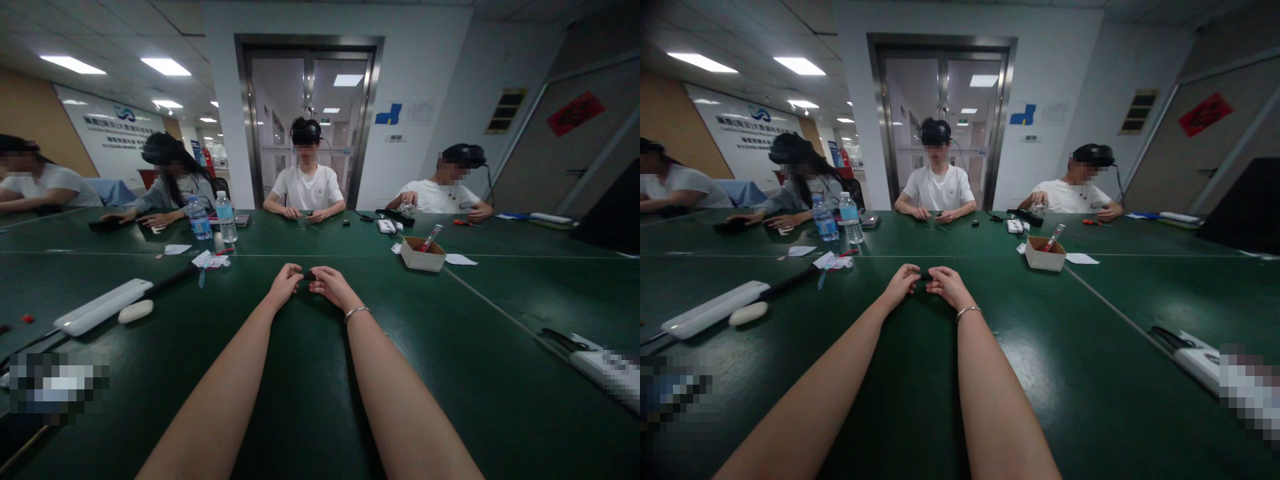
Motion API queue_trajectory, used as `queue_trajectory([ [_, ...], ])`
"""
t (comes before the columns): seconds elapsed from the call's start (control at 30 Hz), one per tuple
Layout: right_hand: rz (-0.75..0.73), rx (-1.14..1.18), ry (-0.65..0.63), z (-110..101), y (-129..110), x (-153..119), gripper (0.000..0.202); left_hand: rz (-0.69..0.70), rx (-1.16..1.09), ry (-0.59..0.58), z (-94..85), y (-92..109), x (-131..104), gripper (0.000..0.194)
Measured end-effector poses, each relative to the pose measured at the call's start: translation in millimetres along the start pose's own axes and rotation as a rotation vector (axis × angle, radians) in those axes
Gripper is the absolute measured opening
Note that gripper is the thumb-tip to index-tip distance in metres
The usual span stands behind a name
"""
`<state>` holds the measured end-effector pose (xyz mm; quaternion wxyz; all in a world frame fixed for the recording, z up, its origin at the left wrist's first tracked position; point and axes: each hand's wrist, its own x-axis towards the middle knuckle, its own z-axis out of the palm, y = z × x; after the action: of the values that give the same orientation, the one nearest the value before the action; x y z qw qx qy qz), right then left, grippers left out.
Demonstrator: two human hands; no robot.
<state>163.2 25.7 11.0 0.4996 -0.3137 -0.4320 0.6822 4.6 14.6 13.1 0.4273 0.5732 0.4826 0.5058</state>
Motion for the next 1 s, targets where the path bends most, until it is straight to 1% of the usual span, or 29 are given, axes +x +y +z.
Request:
queue_trajectory([
  [0.13, 0.002, -0.003, -0.008, 0.2, 0.0, 0.0, 0.007, 0.0, 0.028, -0.046, -0.8, -1.5, -0.2, 0.019],
  [0.23, 0.002, 0.001, -0.007, 1.2, -0.7, -0.9, 0.006, 0.012, 0.033, -0.04, -1.2, -2.6, 0.0, 0.018],
  [0.37, 0.015, -0.004, -0.008, 2.8, -2.7, -2.6, 0.006, 0.02, 0.035, -0.075, -1.5, -2.7, 0.6, 0.023],
  [0.57, 0.017, -0.008, -0.017, 3.8, -4.4, -4.1, 0.008, 0.006, 0.024, -0.086, -2.4, -3.8, 1.4, 0.026],
  [0.7, 0.013, -0.006, -0.008, 3.9, -4.4, -4.0, 0.008, 0.012, 0.026, -0.071, -2.8, -5.0, 2.0, 0.022],
  [0.87, 0.022, -0.002, -0.01, 4.5, -4.8, -4.0, 0.005, 0.018, 0.062, -0.073, -2.0, -3.1, 0.8, 0.027],
  [1.0, 0.026, 0.002, -0.002, 4.6, -4.6, -3.5, 0.004, 0.019, 0.05, -0.073, -2.2, -2.8, 0.0, 0.029],
])
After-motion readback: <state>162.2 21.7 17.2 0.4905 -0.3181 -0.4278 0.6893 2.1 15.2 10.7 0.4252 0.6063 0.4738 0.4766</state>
